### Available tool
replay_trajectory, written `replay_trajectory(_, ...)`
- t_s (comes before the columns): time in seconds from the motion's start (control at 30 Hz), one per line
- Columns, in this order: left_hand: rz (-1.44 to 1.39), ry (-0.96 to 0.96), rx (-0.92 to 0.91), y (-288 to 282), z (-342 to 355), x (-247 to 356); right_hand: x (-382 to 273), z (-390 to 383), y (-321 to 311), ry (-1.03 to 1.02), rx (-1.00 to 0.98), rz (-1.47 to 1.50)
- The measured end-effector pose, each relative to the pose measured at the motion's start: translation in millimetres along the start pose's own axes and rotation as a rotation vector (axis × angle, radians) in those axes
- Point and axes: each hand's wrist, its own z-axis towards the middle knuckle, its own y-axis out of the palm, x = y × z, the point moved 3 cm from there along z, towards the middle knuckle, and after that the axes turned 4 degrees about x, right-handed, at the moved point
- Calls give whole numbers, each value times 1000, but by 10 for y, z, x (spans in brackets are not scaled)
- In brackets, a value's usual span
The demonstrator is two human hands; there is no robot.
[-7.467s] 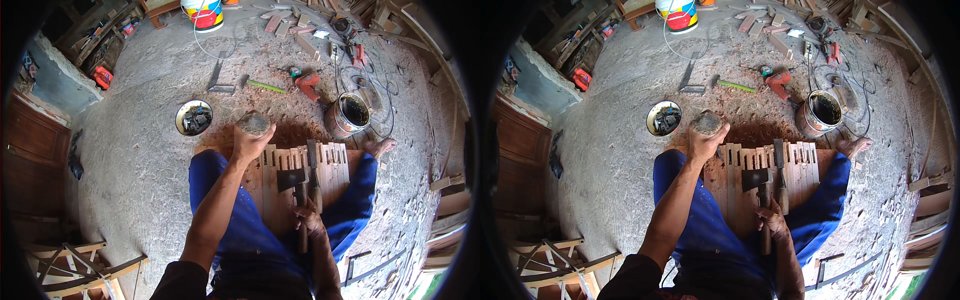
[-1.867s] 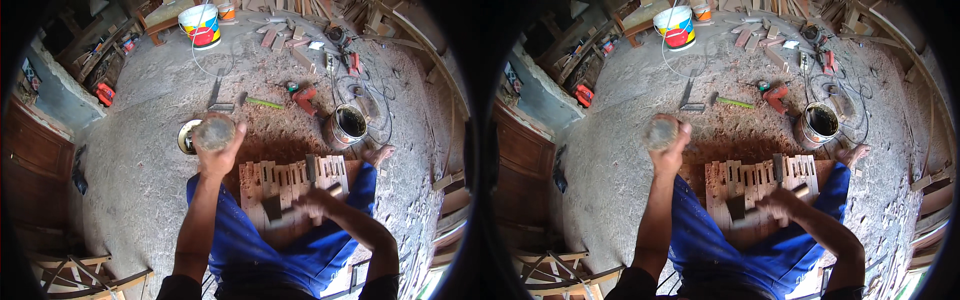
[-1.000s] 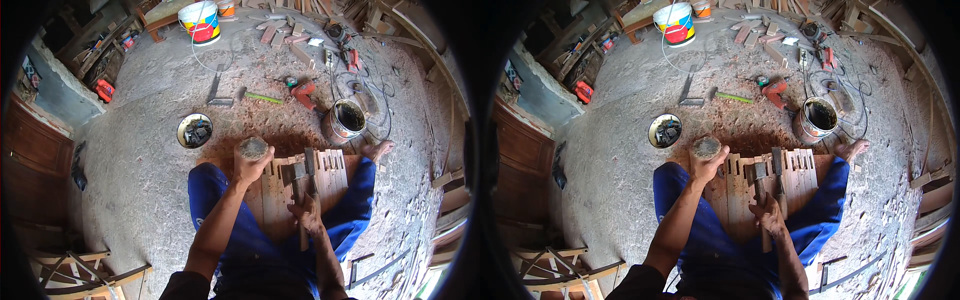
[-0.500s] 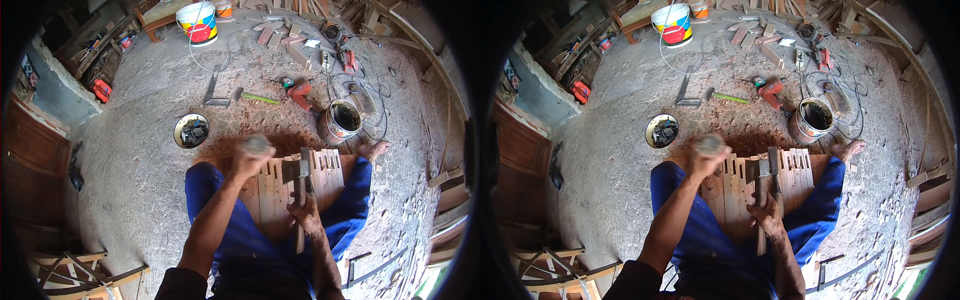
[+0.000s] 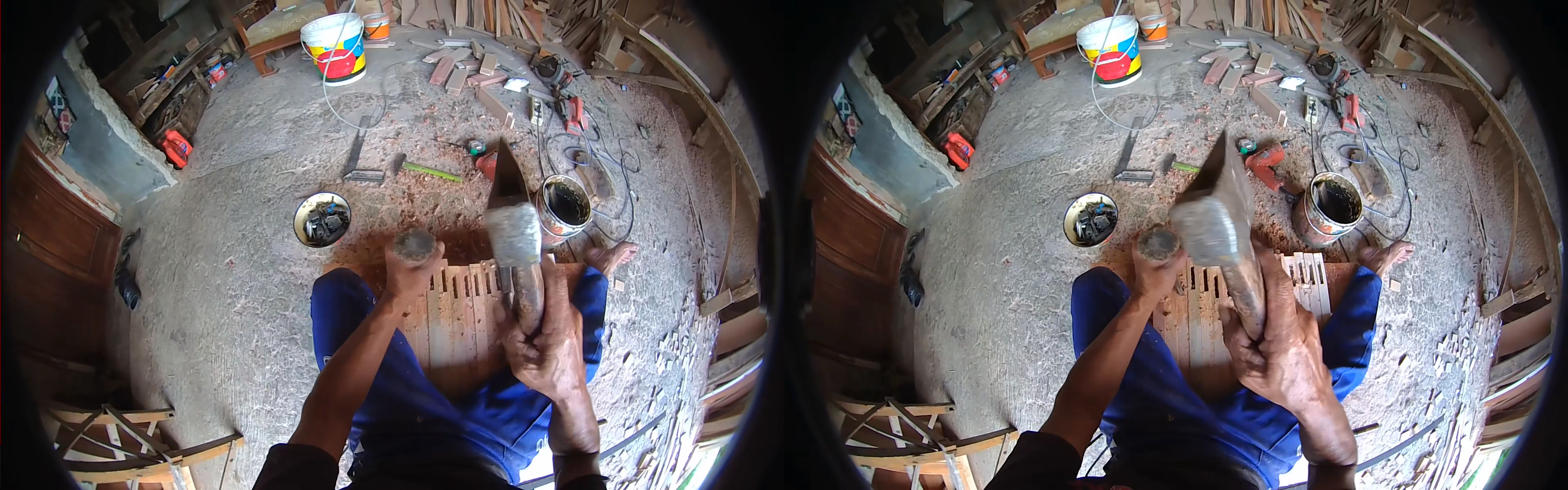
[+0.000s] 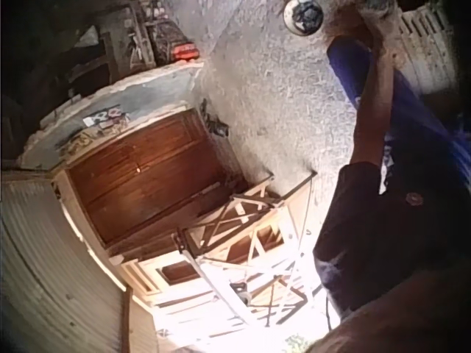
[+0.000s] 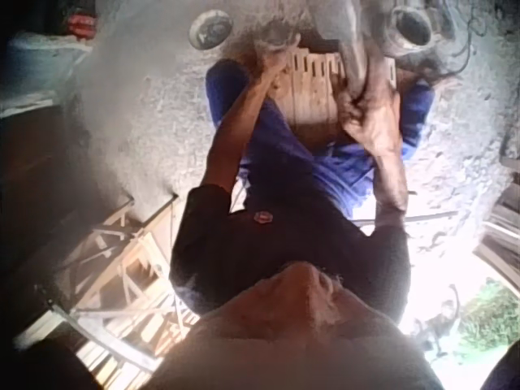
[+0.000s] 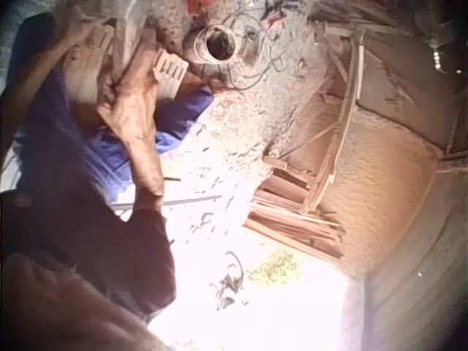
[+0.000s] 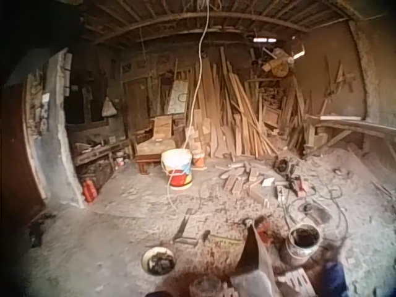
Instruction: The person uses a chisel and a hammer to carve mortise holes into a series of wooden pieces aligned on the floor.
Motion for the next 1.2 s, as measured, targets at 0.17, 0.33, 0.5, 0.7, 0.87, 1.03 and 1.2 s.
replay_trajectory(0.17,236,439,-107,26,-111,11,286,-49,375,-15,-545,-691)
replay_trajectory(0.33,74,185,-61,11,-166,-307,394,-83,345,62,-350,-73)
replay_trajectory(0.5,61,-54,-97,-69,-205,-76,-191,311,-448,531,338,928)
replay_trajectory(0.7,108,-30,-192,59,-198,-81,-419,421,-548,-160,422,-250)
replay_trajectory(0.87,-576,-456,52,-28,-354,-340,797,-160,641,129,-443,-351)
replay_trajectory(1.03,103,8,-94,82,-20,-187,777,-615,471,274,-227,-115)
replay_trajectory(1.2,215,-61,64,193,38,-58,1418,-1258,986,838,-196,518)
